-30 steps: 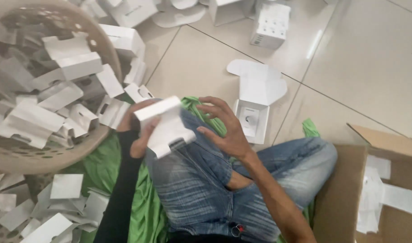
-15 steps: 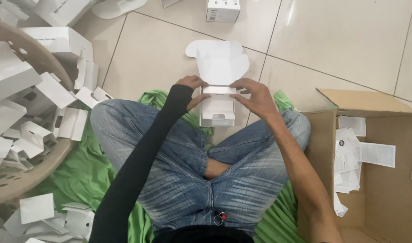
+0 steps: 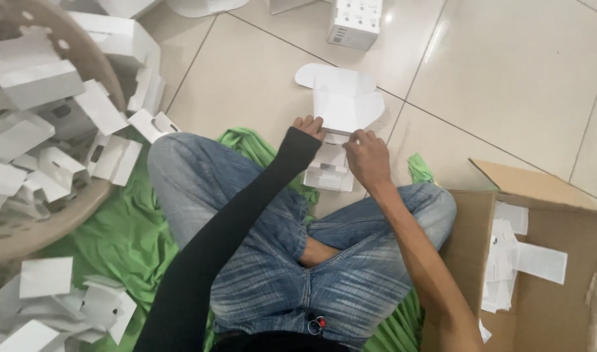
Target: Unboxing small electronic items and sorting the accompanying literature and components.
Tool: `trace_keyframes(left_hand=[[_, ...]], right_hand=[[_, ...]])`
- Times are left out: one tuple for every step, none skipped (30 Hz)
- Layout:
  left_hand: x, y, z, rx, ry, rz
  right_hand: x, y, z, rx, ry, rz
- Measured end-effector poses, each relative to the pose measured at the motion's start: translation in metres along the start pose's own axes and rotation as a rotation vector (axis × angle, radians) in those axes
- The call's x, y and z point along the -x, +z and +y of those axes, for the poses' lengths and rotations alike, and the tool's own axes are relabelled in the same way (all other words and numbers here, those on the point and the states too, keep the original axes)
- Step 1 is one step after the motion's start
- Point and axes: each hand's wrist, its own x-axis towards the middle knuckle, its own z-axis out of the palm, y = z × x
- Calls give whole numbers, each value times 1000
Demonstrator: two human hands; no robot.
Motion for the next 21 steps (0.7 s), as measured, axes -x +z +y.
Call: trace_keyframes(left_hand=[[2, -8, 2, 93, -12, 32], [11, -18, -1, 175, -44, 65], [21, -39, 3, 150, -91, 72], [37, -62, 4, 264, -142, 114], [52, -84, 3, 376, -190, 166], [78, -102, -7, 337, -279, 169], [105, -120, -14, 327, -315, 252], [135, -138, -16, 305, -338, 350], [174, -161, -24, 254, -415, 366], [207, -182, -29, 238, -448, 418], [237, -204, -34, 218, -478, 470], [277, -222, -40, 188, -530, 483], [317, -242, -44, 103, -650, 469], [353, -258, -44, 32, -758, 451], [382, -282, -40, 16, -797, 461], [406, -303, -38, -94, -878, 474], [428, -324, -36, -204, -958, 485], [452, -323, -40, -210, -968, 492], [474, -322, -42, -261, -1024, 479], [494, -321, -48, -310, -1069, 465], [496, -324, -47, -314, -1068, 472]], right_hand=[[-3, -7, -6, -16, 38, 1], [-10, -10, -15, -45, 58, -6], [-15, -17, -26, -68, 11, -16], [-25, -19, -42, -138, -10, 23], [-36, -19, -58, -212, -28, 59], [-53, -24, -86, -267, -95, 17], [-68, -29, -114, -354, -96, 8], [-79, -36, -145, -430, -103, 5], [-87, -30, -177, -475, -175, -32], [-96, -25, -204, -565, -230, -58], [-107, -20, -230, -654, -283, -88], [-114, -11, -264, -678, -329, -120], [-120, -2, -298, -772, -436, -209], [-122, 3, -328, -853, -528, -293], [-120, 16, -362, -866, -560, -322], [-119, 26, -391, -866, -621, -437], [-118, 36, -418, -864, -683, -552], [-106, 62, -441, -862, -696, -558], [-94, 86, -463, -914, -805, -455], [-84, 110, -483, -962, -907, -342], [-75, 132, -497, -959, -914, -338]])
